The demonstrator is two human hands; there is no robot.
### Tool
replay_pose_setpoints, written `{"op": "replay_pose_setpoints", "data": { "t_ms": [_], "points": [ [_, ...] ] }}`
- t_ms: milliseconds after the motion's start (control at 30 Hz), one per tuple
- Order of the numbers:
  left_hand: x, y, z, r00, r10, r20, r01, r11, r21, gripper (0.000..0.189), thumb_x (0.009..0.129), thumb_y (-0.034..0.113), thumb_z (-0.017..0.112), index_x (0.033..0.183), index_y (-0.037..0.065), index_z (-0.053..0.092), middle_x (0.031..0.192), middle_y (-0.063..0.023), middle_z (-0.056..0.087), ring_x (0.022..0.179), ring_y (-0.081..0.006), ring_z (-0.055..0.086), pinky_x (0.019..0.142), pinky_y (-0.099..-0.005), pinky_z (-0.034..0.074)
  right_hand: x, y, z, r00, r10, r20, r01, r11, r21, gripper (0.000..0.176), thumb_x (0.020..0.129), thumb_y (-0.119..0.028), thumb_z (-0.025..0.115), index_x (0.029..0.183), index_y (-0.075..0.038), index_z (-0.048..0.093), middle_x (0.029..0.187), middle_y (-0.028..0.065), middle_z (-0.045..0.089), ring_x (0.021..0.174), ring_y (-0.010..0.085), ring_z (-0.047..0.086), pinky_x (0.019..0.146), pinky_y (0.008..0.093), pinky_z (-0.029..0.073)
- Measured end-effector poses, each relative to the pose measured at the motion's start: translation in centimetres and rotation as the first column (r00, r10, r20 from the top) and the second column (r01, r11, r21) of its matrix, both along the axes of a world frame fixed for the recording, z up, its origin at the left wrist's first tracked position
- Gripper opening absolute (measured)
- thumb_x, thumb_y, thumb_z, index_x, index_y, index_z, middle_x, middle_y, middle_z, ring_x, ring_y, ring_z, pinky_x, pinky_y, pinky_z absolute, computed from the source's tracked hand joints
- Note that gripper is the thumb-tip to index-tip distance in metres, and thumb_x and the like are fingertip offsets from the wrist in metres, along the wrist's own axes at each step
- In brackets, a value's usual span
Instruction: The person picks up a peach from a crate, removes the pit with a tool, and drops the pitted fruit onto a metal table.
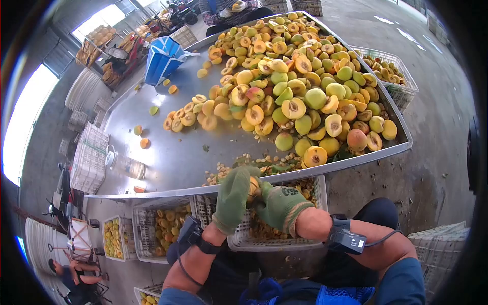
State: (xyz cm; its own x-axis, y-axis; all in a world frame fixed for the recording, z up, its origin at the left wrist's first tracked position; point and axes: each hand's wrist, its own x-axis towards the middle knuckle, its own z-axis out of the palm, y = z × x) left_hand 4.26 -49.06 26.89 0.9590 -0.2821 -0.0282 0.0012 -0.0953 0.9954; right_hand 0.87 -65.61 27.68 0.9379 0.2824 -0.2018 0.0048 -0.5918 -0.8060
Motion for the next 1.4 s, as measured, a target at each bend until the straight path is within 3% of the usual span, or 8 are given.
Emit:
{"op": "replay_pose_setpoints", "data": {
  "t_ms": [333, 433, 533, 633, 833, 1033, 1233, 1400],
  "points": [
    [-1.0, -0.9, -0.8, 0.977, 0.149, 0.155, -0.154, 0.988, 0.024, 0.042, 0.110, 0.038, 0.043, 0.117, 0.002, 0.065, 0.107, -0.0086, 0.067, 0.094, -0.0154, 0.064, 0.084, -0.0318, 0.054, -0.2, 0.6, -0.1, 0.999, 0.031, -0.041, -0.032, 0.999, -0.013, 0.036, 0.091, -0.032, 0.063, 0.113, -0.004, 0.064, 0.098, 0.0244, 0.071, 0.096, 0.0434, 0.068, 0.082, 0.0508, 0.054],
    [-1.4, -0.8, 0.3, 0.989, 0.136, -0.057, -0.136, 0.991, -0.010, 0.043, 0.111, 0.036, 0.041, 0.114, 0.002, 0.066, 0.108, -0.0089, 0.068, 0.095, -0.0172, 0.063, 0.087, -0.0334, 0.053, 0.3, 0.1, 0.0, 0.998, 0.059, 0.024, -0.055, 0.990, -0.129, 0.037, 0.090, -0.027, 0.064, 0.116, -0.002, 0.063, 0.105, 0.0242, 0.072, 0.100, 0.0423, 0.069, 0.086, 0.0490, 0.055],
    [-0.8, -0.4, -0.6, 0.944, 0.001, 0.330, -0.093, 0.960, 0.263, 0.045, 0.112, 0.035, 0.038, 0.112, 0.001, 0.067, 0.108, -0.0093, 0.068, 0.095, -0.0180, 0.064, 0.087, -0.0335, 0.053, 0.3, -0.5, 0.6, 0.995, 0.090, 0.050, -0.081, 0.985, -0.155, 0.033, 0.089, -0.025, 0.063, 0.113, -0.002, 0.063, 0.104, 0.0234, 0.072, 0.098, 0.0423, 0.070, 0.085, 0.0492, 0.055],
    [-0.7, -0.2, -0.2, 0.863, -0.135, 0.486, -0.115, 0.885, 0.451, 0.047, 0.112, 0.033, 0.035, 0.111, 0.001, 0.068, 0.107, -0.0095, 0.068, 0.094, -0.0176, 0.064, 0.087, -0.0328, 0.052, 0.4, -0.3, -0.8, 0.994, 0.101, 0.035, -0.095, 0.987, -0.126, 0.036, 0.088, -0.025, 0.064, 0.116, -0.003, 0.064, 0.105, 0.0238, 0.072, 0.099, 0.0415, 0.070, 0.086, 0.0484, 0.055],
    [-1.9, -0.8, -0.2, 0.958, 0.143, 0.249, -0.184, 0.972, 0.147, 0.047, 0.111, 0.035, 0.036, 0.108, 0.000, 0.068, 0.107, -0.0096, 0.068, 0.094, -0.0157, 0.063, 0.085, -0.0314, 0.052, -0.1, 0.7, -1.1, 0.998, 0.054, -0.015, -0.053, 0.995, 0.088, 0.028, 0.089, -0.028, 0.065, 0.108, -0.007, 0.069, 0.097, 0.0230, 0.071, 0.097, 0.0424, 0.068, 0.083, 0.0492, 0.054],
    [-2.3, -1.3, -0.3, 0.941, 0.197, 0.275, -0.218, 0.975, 0.048, 0.045, 0.111, 0.040, 0.041, 0.117, 0.002, 0.065, 0.105, -0.0085, 0.068, 0.093, -0.0148, 0.061, 0.085, -0.0305, 0.052, -0.8, 1.0, -0.3, 1.000, 0.012, -0.013, -0.011, 0.995, 0.098, 0.032, 0.089, -0.030, 0.065, 0.109, -0.006, 0.068, 0.100, 0.0230, 0.071, 0.098, 0.0425, 0.068, 0.083, 0.0486, 0.054],
    [-2.7, -0.9, -1.0, 0.963, 0.173, 0.208, -0.183, 0.983, 0.031, 0.048, 0.109, 0.044, 0.041, 0.120, 0.002, 0.062, 0.108, -0.0090, 0.068, 0.093, -0.0157, 0.063, 0.085, -0.0326, 0.053, -0.4, 0.3, -0.5, 0.990, 0.142, -0.007, -0.141, 0.985, 0.103, 0.035, 0.089, -0.032, 0.061, 0.109, -0.004, 0.070, 0.099, 0.0238, 0.071, 0.099, 0.0421, 0.068, 0.085, 0.0471, 0.054],
    [-2.5, -0.8, -0.2, 0.904, 0.075, 0.421, -0.161, 0.972, 0.171, 0.050, 0.110, 0.044, 0.039, 0.121, 0.001, 0.062, 0.109, -0.0110, 0.069, 0.095, -0.0187, 0.065, 0.086, -0.0339, 0.054, 0.1, -0.1, -0.5, 0.954, 0.246, -0.173, -0.207, 0.954, 0.216, 0.032, 0.088, -0.029, 0.059, 0.101, -0.002, 0.071, 0.091, 0.0214, 0.072, 0.084, 0.0389, 0.069, 0.079, 0.0437, 0.055]
  ]
}}
